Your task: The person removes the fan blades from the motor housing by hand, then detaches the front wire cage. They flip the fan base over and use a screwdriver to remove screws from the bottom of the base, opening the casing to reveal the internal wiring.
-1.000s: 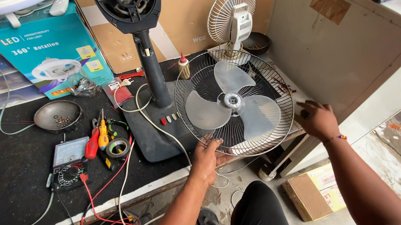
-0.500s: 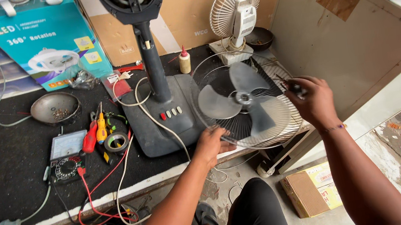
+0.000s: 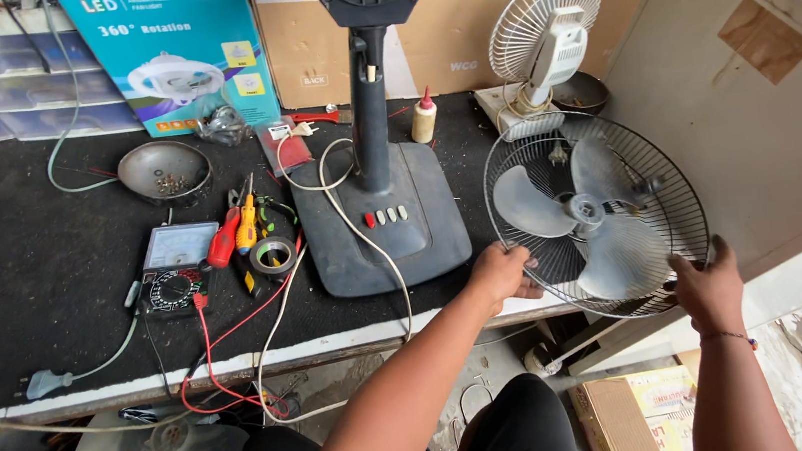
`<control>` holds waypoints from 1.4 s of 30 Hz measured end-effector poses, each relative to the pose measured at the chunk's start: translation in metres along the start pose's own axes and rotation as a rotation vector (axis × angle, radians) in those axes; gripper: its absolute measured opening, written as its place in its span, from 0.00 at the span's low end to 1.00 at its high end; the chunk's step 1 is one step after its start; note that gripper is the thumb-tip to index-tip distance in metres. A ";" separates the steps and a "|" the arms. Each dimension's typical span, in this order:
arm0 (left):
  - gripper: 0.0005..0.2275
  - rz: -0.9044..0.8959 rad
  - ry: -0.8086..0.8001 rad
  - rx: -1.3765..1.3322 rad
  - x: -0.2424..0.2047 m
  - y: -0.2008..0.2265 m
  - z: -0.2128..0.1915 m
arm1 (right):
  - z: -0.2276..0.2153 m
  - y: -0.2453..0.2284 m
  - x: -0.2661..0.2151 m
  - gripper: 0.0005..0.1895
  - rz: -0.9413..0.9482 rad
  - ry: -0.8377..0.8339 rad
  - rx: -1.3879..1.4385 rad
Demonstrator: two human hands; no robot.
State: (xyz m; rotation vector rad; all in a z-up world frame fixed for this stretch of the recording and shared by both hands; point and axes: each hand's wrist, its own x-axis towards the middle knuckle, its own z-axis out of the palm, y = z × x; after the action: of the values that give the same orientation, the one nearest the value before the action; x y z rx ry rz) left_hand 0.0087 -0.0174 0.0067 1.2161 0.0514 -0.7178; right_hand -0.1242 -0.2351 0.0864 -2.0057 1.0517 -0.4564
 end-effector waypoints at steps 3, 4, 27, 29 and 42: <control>0.16 -0.069 -0.141 -0.072 0.023 -0.014 -0.005 | 0.017 0.058 0.048 0.29 -0.030 0.122 0.258; 0.16 -0.068 -0.140 -0.073 0.017 -0.009 -0.007 | 0.020 0.061 0.050 0.29 -0.031 0.121 0.257; 0.34 0.563 0.673 0.653 -0.023 0.230 -0.134 | -0.039 0.036 -0.027 0.23 -0.361 0.270 0.355; 0.33 0.608 0.669 0.657 -0.003 0.224 -0.144 | -0.042 0.025 -0.039 0.22 -0.411 0.256 0.352; 0.23 0.685 0.575 0.534 -0.033 0.217 -0.134 | -0.005 -0.043 -0.099 0.24 -0.526 -0.104 0.400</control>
State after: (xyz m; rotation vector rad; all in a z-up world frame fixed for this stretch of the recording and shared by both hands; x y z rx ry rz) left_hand 0.1419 0.1491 0.1509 1.7877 -0.0865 0.2533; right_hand -0.1634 -0.1431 0.1287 -1.8956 0.3183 -0.7602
